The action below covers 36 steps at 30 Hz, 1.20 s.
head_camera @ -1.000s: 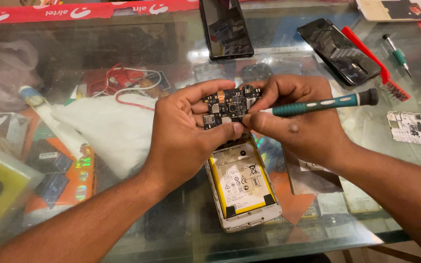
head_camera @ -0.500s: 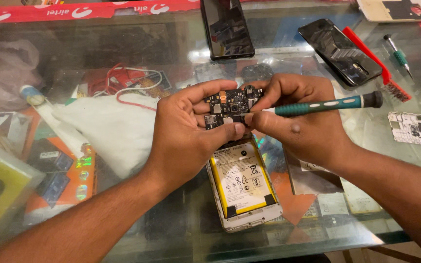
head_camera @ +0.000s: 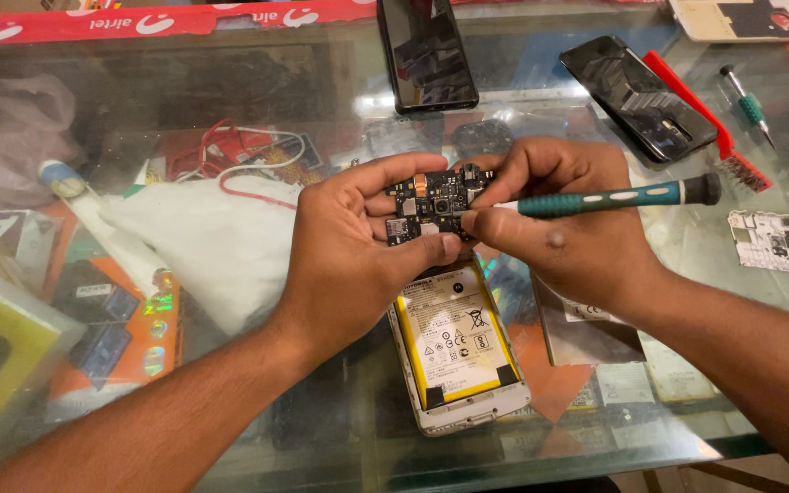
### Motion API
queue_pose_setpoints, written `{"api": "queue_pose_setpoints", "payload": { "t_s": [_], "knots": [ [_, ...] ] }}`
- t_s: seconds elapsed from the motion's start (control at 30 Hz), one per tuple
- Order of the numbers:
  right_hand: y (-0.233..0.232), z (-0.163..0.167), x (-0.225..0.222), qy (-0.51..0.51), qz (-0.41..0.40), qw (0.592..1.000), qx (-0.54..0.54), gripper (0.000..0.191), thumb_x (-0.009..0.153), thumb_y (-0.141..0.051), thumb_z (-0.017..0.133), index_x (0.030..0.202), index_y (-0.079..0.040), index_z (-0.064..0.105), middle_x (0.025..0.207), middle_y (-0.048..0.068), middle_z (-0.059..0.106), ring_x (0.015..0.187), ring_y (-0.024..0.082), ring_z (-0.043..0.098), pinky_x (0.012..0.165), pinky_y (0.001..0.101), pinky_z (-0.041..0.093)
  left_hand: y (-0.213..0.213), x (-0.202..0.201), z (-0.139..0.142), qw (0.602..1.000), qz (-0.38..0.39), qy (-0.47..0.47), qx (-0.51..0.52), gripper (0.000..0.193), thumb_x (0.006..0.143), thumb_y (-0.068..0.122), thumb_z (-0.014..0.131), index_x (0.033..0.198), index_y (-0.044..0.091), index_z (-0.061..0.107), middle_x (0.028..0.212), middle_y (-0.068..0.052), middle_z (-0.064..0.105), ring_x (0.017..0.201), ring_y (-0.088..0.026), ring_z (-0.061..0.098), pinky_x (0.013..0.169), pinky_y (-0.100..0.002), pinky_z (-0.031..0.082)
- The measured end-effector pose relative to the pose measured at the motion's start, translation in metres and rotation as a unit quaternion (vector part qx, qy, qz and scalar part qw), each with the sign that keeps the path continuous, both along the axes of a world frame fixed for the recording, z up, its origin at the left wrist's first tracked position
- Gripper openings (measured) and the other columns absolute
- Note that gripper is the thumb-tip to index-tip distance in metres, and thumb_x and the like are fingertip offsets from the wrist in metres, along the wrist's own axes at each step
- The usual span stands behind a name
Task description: The person holds a smartphone motherboard and uses a precision screwdriver to remove and reinsert small screws. The person then places the motherboard back into the phone chassis.
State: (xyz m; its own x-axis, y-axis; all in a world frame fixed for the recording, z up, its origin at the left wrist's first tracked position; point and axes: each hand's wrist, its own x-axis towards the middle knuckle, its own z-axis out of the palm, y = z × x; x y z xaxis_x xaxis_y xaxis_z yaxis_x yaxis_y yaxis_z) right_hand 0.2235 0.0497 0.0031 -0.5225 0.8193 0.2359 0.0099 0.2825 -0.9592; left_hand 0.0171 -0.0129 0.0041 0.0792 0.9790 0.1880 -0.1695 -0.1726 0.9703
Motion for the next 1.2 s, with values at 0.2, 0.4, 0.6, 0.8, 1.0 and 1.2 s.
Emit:
{"api": "queue_pose_setpoints", "payload": {
  "t_s": [0.2,0.4,0.6,0.8,1.0,1.2],
  "knots": [
    [0.0031,-0.0004,0.0005,-0.001,0.008,1.0,0.014,0.007,0.088,0.002,0.074,0.089,0.004,0.067,0.115,0.017,0.074,0.083,0.011,0.072,0.073,0.023,0.062,-0.0003,0.0001,-0.0006,1.0,-0.007,-0.017,-0.005,0.052,0.084,-0.012,0.073,0.134,-0.011,0.057,0.098,-0.016,0.077,0.085,-0.015,0.077,0.075,-0.023,0.066],
    [0.0019,0.0011,0.0014,0.006,0.02,1.0,-0.003,0.007,0.087,0.003,0.073,0.088,0.004,0.067,0.116,0.017,0.074,0.083,0.011,0.072,0.072,0.023,0.061,-0.0004,0.0008,-0.0011,1.0,-0.001,-0.006,-0.003,0.053,0.083,-0.012,0.073,0.134,-0.011,0.058,0.098,-0.016,0.077,0.085,-0.014,0.077,0.075,-0.024,0.066],
    [0.0018,0.0015,-0.0006,-0.015,0.001,1.0,-0.005,0.007,0.086,0.002,0.073,0.087,0.004,0.066,0.112,0.016,0.075,0.08,0.011,0.072,0.069,0.0224,0.061,0.0001,0.0004,-0.0017,1.0,-0.002,-0.016,-0.003,0.052,0.083,-0.012,0.072,0.133,-0.011,0.058,0.097,-0.016,0.077,0.084,-0.015,0.077,0.076,-0.024,0.067],
    [0.0015,0.0013,0.001,0.006,0.016,1.0,0.008,0.007,0.089,0.003,0.071,0.088,0.003,0.065,0.112,0.017,0.074,0.081,0.012,0.072,0.071,0.0233,0.062,-0.0012,-0.0008,-0.0002,1.0,-0.01,-0.006,-0.002,0.051,0.084,-0.011,0.072,0.133,-0.011,0.057,0.098,-0.016,0.078,0.086,-0.016,0.079,0.076,-0.024,0.067],
    [0.0025,0.001,0.0009,-0.004,0.007,1.0,0.023,0.009,0.089,0.002,0.071,0.087,0.002,0.062,0.11,0.017,0.076,0.081,0.011,0.072,0.071,0.0239,0.063,-0.001,-0.0006,0.0008,1.0,-0.005,-0.002,-0.004,0.051,0.083,-0.012,0.072,0.133,-0.011,0.058,0.099,-0.017,0.077,0.086,-0.016,0.078,0.076,-0.024,0.067],
    [0.0018,0.001,-0.0004,-0.024,-0.002,0.999,0.024,0.008,0.087,0.002,0.073,0.087,0.003,0.065,0.109,0.017,0.075,0.081,0.011,0.072,0.071,0.0234,0.062,-0.0003,-0.0002,-0.0003,1.0,-0.008,-0.018,-0.002,0.052,0.083,-0.013,0.072,0.133,-0.011,0.057,0.099,-0.017,0.077,0.086,-0.017,0.078,0.076,-0.025,0.067]
  ]
}}
